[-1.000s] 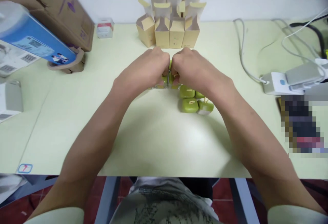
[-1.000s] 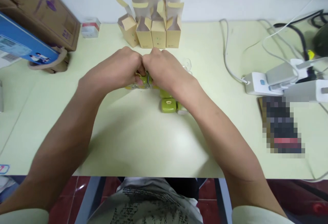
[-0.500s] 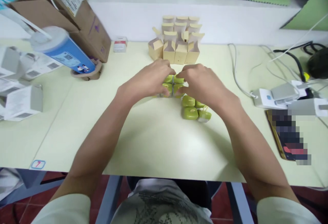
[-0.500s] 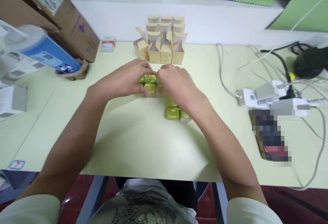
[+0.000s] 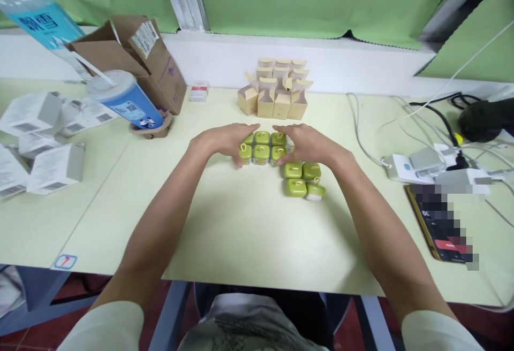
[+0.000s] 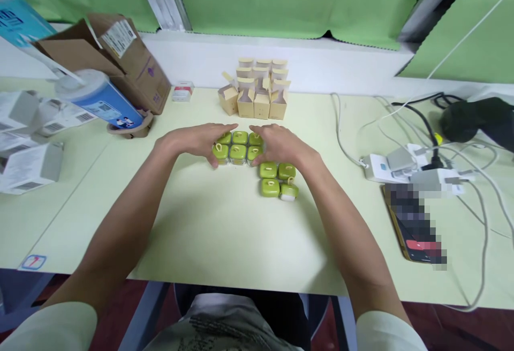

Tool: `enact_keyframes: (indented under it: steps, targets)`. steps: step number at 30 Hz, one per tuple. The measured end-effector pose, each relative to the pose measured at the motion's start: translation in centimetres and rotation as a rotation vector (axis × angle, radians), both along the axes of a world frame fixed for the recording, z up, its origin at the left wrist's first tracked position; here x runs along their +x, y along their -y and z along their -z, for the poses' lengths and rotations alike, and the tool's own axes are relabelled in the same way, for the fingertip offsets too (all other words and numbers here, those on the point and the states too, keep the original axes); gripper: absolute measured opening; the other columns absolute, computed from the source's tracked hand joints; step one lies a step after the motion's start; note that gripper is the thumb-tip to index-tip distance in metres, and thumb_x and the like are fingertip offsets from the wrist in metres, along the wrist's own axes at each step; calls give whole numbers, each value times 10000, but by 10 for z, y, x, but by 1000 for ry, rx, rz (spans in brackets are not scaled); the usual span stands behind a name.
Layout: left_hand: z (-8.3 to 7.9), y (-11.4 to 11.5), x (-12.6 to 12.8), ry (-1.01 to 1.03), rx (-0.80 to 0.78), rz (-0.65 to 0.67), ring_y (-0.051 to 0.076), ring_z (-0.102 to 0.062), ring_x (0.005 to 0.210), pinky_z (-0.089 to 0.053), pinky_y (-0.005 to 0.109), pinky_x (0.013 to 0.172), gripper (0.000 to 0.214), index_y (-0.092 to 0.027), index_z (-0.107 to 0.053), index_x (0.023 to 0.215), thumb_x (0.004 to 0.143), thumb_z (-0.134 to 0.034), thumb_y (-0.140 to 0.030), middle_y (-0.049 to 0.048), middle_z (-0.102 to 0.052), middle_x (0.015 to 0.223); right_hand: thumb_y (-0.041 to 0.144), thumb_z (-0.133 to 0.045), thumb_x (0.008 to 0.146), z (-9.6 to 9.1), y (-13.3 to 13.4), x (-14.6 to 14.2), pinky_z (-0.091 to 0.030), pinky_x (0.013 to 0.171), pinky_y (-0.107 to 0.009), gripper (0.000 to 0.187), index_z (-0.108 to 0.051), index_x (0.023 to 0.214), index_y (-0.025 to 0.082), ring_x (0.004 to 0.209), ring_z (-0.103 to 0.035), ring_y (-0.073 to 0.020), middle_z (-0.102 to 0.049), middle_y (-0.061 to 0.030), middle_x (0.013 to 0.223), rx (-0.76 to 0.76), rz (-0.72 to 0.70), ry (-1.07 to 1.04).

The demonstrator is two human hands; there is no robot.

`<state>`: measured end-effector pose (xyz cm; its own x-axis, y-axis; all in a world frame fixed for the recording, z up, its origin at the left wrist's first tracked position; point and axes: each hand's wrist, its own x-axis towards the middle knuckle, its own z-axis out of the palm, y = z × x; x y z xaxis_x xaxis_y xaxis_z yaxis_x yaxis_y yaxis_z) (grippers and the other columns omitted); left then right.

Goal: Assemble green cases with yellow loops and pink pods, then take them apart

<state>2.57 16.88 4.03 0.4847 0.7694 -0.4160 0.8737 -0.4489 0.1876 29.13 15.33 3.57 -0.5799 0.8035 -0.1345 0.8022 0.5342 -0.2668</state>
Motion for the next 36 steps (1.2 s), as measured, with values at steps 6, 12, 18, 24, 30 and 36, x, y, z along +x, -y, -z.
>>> enact_keyframes:
  steps: [6,12,18,24,30,36]
  targets:
    - [-4,-2,-4,40,16,37,380,-522,1647,-466,421,1313,1135,-280,-453,1711,692,-940,-388,127,-560,1777,422,-965,894,2,0,2,-540,1205,-520,948,-570,1701,118,1502,-661,-453,-681,-239,1639,0,-19,-28]
    - [-2,-3,-4,59,15,84,365,-597,1561,-505,419,1265,951,-285,-572,1583,698,-907,-379,113,-668,1656,443,-966,886,8,-2,3,-560,1176,-515,910,-597,1670,165,1485,-673,-448,-673,-237,1644,12,-24,-40]
    - [-1,4,2,26,11,21,409,-461,1670,-465,445,1313,1251,-209,-295,1802,728,-864,-506,191,-512,1788,397,-956,907,3,1,1,-550,1186,-532,867,-590,1663,181,1501,-656,-453,-667,-238,1643,-11,-20,-25]
    - [2,0,-3,63,-4,14,379,-385,1724,-361,418,1390,1342,-173,-199,1835,715,-871,-477,195,-411,1852,374,-927,944,-1,5,0,-573,1146,-527,795,-606,1653,212,1434,-691,-432,-693,-211,1604,-33,-17,-30]
    - [6,-4,-6,88,0,31,369,-426,1700,-381,417,1372,1272,-204,-283,1805,721,-890,-474,174,-459,1832,376,-918,941,0,3,2,-579,1135,-531,805,-605,1663,211,1436,-687,-425,-700,-199,1594,-76,-31,-68]
    - [1,1,-7,163,18,-18,407,-411,1703,-387,469,1369,1304,-214,-314,1801,688,-941,-474,166,-467,1830,377,-843,992,-32,13,30,-564,1113,-430,514,-756,1476,224,1398,-704,-352,-743,-155,1517,-87,-11,-101]
